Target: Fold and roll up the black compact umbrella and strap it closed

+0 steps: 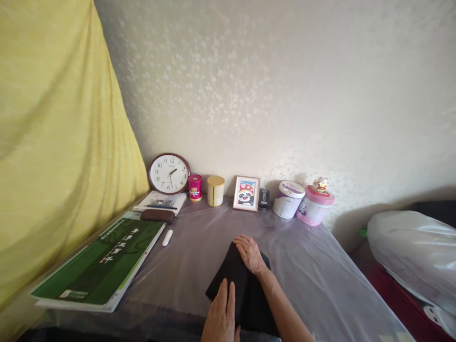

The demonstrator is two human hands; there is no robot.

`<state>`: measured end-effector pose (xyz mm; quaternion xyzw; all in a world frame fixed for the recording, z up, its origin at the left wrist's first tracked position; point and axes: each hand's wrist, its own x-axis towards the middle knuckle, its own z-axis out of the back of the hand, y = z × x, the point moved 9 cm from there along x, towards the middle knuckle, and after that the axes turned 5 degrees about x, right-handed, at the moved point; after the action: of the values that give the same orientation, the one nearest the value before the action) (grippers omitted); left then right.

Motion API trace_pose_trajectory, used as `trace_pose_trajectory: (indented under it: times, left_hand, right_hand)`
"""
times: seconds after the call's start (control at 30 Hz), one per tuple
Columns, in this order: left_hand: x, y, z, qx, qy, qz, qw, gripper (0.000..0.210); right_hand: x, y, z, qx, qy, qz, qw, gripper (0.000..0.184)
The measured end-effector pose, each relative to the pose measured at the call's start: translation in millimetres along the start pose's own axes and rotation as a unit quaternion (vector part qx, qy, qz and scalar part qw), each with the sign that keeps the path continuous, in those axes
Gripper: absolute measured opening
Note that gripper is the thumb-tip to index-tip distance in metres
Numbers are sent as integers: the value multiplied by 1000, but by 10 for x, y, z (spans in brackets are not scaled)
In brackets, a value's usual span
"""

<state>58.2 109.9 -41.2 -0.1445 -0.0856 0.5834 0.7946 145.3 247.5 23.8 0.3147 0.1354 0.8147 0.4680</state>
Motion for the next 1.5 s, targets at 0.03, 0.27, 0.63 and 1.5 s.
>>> trace_pose_trajectory:
  times: [0.03, 0.27, 0.63, 1.5]
  left_hand:
    - [-2, -10, 22, -1, 15, 8, 1000, 83]
    - [3, -45, 88, 2, 75, 53, 996, 89]
    - [-35, -47, 98, 21, 57, 41, 997, 97]
    - [-8, 61, 6, -98, -2, 22, 995, 90]
  right_hand:
    - [40, -56, 4, -3, -7, -5, 1000, 34]
    - [-112, -33, 379, -43, -190, -54, 979, 36]
    - [-356, 264, 67, -21, -93, -1, 995, 32]
    - [-958, -807, 563, -66, -111, -367, 921, 28]
